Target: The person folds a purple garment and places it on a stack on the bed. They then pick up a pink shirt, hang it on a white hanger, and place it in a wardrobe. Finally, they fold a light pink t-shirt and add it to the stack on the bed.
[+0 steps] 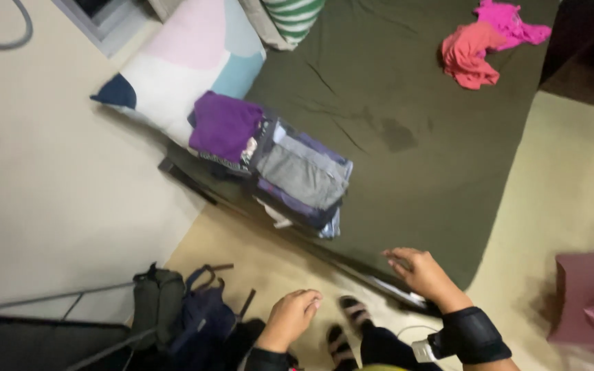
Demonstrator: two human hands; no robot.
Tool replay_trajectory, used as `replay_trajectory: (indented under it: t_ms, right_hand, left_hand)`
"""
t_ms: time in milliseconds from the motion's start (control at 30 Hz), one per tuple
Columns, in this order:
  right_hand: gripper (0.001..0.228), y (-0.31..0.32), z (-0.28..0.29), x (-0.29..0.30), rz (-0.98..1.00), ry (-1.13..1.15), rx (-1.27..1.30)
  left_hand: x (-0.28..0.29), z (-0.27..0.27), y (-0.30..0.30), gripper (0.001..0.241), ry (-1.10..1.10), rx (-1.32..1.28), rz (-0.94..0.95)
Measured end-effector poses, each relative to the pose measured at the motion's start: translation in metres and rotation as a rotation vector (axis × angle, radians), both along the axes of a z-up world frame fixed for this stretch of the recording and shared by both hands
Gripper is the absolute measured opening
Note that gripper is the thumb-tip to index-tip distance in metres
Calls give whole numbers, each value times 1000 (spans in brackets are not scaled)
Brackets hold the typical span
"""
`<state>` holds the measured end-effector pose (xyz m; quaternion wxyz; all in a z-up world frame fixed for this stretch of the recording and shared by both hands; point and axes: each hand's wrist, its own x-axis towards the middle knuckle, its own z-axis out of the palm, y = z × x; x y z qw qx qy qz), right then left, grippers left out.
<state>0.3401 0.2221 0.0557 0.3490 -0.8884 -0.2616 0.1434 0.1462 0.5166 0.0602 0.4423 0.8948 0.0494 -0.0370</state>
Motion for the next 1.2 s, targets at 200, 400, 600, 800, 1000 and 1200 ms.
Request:
replay_trajectory:
  t_ms: [200,400,600,800,1000,1200]
  right_hand:
    - [27,-52,31,-22,-35,129,-31]
    - [28,-125,31,6,-94,123,7]
    - [28,-233,19,57,-98,36,-46]
    - [27,-345,25,78,-174,91,-81]
    - [26,-410,25,90,-170,75,-46]
    - [26,-420,42,112,-148,123,-73]
  left_hand:
    - [4,38,-30,23,79,78,7]
    - [40,39,-83,24,23,155,59]
    - [102,29,-191,19,-134,73,44]
    - [160,35,-302,21,-52,45,-44]
    - [219,32,-365,21,14,58,-198]
    - [283,21,-397,20,-258,193,-217]
